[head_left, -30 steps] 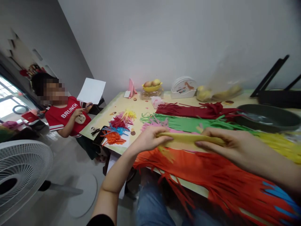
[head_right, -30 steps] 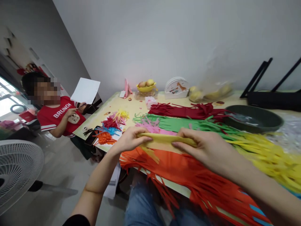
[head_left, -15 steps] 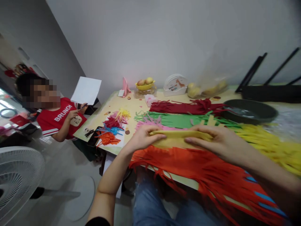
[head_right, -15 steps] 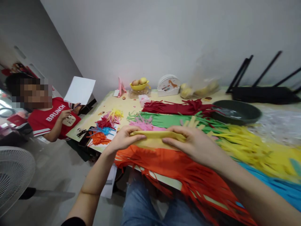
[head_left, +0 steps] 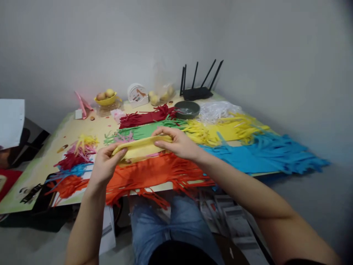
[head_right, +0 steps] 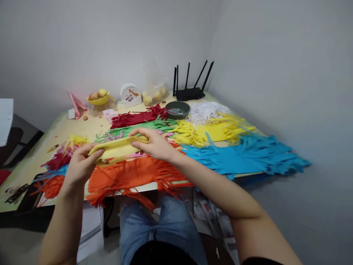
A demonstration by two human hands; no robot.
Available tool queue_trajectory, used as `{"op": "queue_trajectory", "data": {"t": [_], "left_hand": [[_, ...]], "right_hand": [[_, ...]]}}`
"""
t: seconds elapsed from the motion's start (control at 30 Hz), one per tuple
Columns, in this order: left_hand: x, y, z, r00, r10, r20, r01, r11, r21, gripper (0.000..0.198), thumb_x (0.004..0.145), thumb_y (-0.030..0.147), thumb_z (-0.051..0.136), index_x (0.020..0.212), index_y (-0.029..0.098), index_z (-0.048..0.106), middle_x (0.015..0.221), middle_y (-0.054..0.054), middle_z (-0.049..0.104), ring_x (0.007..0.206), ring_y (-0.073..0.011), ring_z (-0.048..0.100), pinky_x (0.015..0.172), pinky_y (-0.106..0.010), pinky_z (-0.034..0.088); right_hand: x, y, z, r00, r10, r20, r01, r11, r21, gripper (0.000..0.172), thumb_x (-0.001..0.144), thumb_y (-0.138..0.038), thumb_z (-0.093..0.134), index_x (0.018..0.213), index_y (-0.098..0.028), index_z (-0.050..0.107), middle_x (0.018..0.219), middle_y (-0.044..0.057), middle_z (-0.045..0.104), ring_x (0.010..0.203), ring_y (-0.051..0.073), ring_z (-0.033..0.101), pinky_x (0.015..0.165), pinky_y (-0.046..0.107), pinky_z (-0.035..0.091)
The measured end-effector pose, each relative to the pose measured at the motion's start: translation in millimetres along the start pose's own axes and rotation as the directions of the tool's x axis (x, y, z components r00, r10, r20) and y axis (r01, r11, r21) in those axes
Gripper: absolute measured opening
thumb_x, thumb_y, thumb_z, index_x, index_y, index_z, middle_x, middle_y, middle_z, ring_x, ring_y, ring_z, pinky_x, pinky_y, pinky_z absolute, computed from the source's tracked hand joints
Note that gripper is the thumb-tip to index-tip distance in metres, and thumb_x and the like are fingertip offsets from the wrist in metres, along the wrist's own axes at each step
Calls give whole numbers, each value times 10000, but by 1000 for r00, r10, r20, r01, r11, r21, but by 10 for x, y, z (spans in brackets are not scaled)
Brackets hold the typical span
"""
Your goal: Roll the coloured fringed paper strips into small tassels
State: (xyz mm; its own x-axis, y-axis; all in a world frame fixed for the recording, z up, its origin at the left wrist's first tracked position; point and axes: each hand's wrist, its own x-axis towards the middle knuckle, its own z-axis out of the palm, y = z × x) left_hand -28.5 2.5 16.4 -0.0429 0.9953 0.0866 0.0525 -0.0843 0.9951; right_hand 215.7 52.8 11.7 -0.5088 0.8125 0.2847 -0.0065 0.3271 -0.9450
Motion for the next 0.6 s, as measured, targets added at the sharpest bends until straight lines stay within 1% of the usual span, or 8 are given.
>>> {"op": "queue_trajectory", "data": {"t": [0.07,0.13,0.23,0.33,0.43,0.53,0.6], "left_hand": [[1,-3,21,1000,23,-3,-24,998,-65,134,657,237,783,777,179,767,759,-3,675,556,-102,628,551,-215,558],[-1,-1,29,998,69,4,-68,993,-98,41,661,169,734,697,181,748,691,6,662,526,-94,622,549,-201,539],[-3,3,24,986,162,40,-158,984,-83,92,684,118,674,648,184,727,627,8,634,577,-105,644,594,-198,532],[-9,-15,25,973,223,58,-221,974,-40,116,700,100,656,645,184,715,677,3,641,635,-117,659,638,-218,541],[-25,-58,63,967,253,-5,-253,967,-21,94,705,114,663,648,181,696,706,5,629,643,-124,653,651,-242,551],[-43,-94,124,960,256,-113,-259,966,-14,63,709,139,652,672,181,682,709,11,617,602,-113,621,597,-230,527],[-43,-99,146,955,253,-155,-253,967,20,78,738,177,622,742,185,699,736,7,632,569,-106,592,558,-224,506]], "right_hand": [[-13,23,-6,1000,-10,-10,11,995,103,147,733,-225,609,870,-174,618,746,-8,636,606,109,599,559,209,471],[-14,44,-16,999,-43,-17,45,988,147,123,681,-154,552,784,-165,619,732,-3,637,594,100,590,554,203,462],[-7,70,-29,996,-85,-18,87,980,181,126,661,-131,523,733,-155,623,657,-11,620,555,88,554,534,195,425],[-11,82,-25,995,-95,-33,100,971,218,98,674,-139,527,724,-156,609,630,-19,605,542,78,530,516,186,393],[-25,68,-10,991,-115,-68,127,973,195,77,695,-136,536,732,-160,599,651,-18,595,571,79,535,531,184,402],[-33,48,8,986,-126,-113,142,979,145,55,747,-161,556,781,-166,598,705,-18,599,578,74,545,543,187,427],[-30,49,16,983,-127,-135,143,983,115,74,791,-195,571,854,-172,602,729,-23,592,560,69,536,531,187,430]]}}
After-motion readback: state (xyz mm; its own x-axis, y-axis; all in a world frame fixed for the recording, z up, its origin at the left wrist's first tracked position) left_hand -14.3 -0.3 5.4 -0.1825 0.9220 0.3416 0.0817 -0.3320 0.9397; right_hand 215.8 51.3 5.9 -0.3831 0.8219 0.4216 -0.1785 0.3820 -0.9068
